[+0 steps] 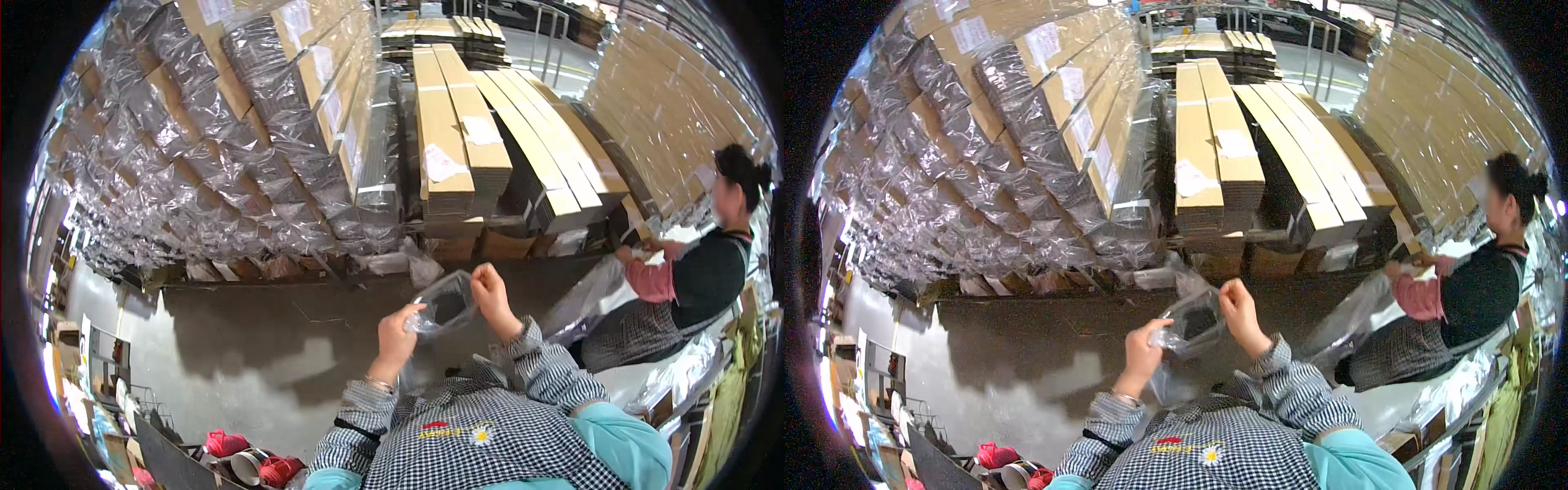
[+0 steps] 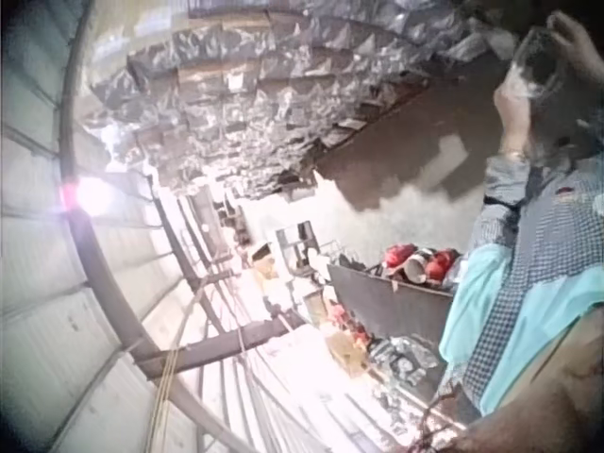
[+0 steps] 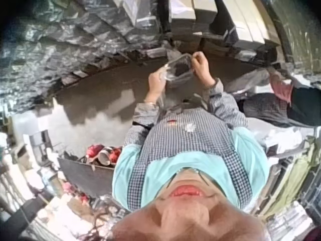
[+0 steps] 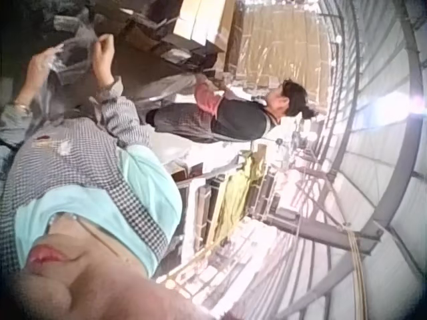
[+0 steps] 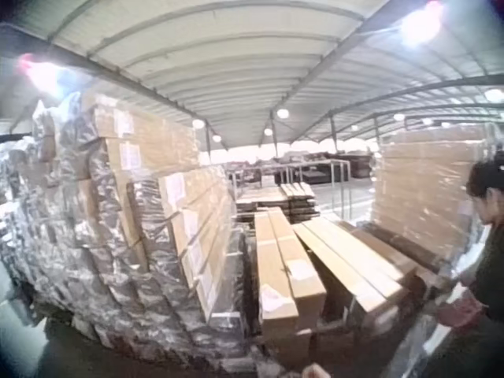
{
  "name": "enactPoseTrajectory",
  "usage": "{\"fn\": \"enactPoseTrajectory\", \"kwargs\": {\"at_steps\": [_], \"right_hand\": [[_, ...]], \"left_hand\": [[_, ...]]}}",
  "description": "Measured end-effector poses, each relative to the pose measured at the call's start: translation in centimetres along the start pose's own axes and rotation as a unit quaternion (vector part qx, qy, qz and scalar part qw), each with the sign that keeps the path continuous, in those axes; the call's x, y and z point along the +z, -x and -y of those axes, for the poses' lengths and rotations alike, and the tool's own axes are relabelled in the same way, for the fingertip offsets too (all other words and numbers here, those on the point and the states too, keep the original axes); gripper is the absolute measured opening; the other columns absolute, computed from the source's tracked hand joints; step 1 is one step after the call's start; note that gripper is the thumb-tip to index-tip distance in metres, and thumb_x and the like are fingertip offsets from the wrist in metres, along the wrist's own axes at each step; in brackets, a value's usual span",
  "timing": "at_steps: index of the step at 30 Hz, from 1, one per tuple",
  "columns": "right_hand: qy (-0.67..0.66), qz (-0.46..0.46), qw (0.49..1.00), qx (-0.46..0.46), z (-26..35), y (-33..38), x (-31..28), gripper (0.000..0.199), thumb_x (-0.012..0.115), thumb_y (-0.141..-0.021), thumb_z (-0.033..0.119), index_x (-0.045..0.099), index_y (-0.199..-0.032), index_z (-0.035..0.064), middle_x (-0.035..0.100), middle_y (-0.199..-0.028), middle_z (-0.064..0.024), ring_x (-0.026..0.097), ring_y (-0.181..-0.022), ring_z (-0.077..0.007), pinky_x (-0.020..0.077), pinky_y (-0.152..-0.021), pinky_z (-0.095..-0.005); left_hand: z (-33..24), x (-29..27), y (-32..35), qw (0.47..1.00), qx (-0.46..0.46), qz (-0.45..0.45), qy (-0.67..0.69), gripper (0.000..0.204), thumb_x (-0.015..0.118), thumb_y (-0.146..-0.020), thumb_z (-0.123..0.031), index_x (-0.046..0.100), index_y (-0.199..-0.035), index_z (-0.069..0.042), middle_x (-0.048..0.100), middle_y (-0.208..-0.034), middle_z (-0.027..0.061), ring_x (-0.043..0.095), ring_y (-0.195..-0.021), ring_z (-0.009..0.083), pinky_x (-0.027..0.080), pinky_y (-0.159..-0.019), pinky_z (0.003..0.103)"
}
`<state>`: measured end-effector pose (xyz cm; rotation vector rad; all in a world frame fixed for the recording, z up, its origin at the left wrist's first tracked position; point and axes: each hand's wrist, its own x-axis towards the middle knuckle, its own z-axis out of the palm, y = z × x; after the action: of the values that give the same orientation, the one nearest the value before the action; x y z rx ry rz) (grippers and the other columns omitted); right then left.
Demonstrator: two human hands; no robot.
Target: Placing long rectangular materials into plastic sleeves and stacking them on a table in a manufacturing facility.
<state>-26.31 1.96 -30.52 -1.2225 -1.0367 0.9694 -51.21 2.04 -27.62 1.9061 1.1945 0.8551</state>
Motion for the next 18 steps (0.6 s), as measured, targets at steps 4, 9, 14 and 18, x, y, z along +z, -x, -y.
{"fn": "enactPoseTrajectory", "kwargs": {"at_steps": [4, 9, 14, 18], "right_hand": [[-0.037, -0.001, 0.997, 0.065, -0.5, -3.9, -1.2, 0.010, 0.053, -0.098, 0.003, 0.049, -0.107, 0.0055, 0.055, -0.077, -0.0003, 0.051, -0.064, -0.0092, 0.0421, -0.057, -0.0248], [-0.092, 0.009, 0.991, -0.096, 0.1, 3.4, 1.7, 0.097, 0.071, -0.090, 0.015, 0.004, -0.160, 0.0128, 0.033, -0.154, -0.0182, 0.033, -0.144, -0.0326, 0.0254, -0.121, -0.0453], [-0.020, 0.082, 0.996, -0.038, -7.2, 10.0, 5.1, 0.118, 0.079, -0.083, 0.032, -0.008, -0.158, 0.0068, 0.023, -0.158, -0.0242, 0.032, -0.144, -0.0349, 0.0265, -0.120, -0.0477], [-0.218, 0.145, 0.958, 0.120, -4.5, 11.2, 9.7, 0.104, 0.076, -0.086, 0.034, 0.008, -0.159, 0.0060, 0.031, -0.157, -0.0220, 0.043, -0.138, -0.0347, 0.0371, -0.115, -0.0483]], "left_hand": [[0.5, -1.7, -2.5, 0.975, 0.097, 0.167, -0.109, 0.022, 0.066, -0.078, -0.005, 0.073, -0.099, -0.006, 0.071, -0.090, 0.0171, 0.069, -0.084, 0.0373, 0.054, -0.074, 0.041], [-1.1, -1.9, -2.5, 0.994, 0.063, 0.088, 0.005, 0.010, 0.067, -0.081, -0.009, 0.070, -0.087, -0.002, 0.067, -0.081, 0.0190, 0.067, -0.072, 0.0368, 0.052, -0.065, 0.039], [-14.7, -8.3, -2.5, 0.887, 0.130, 0.075, 0.436, 0.009, 0.073, -0.084, -0.006, 0.070, -0.088, 0.002, 0.073, -0.094, 0.0210, 0.073, -0.088, 0.0300, 0.059, -0.079, 0.041], [-20.9, -18.2, -2.8, 0.910, 0.140, 0.154, 0.358, 0.049, 0.072, -0.091, -0.037, 0.066, -0.123, 0.000, 0.070, -0.105, 0.0277, 0.052, -0.052, 0.0068, 0.046, -0.049, 0.022]]}}
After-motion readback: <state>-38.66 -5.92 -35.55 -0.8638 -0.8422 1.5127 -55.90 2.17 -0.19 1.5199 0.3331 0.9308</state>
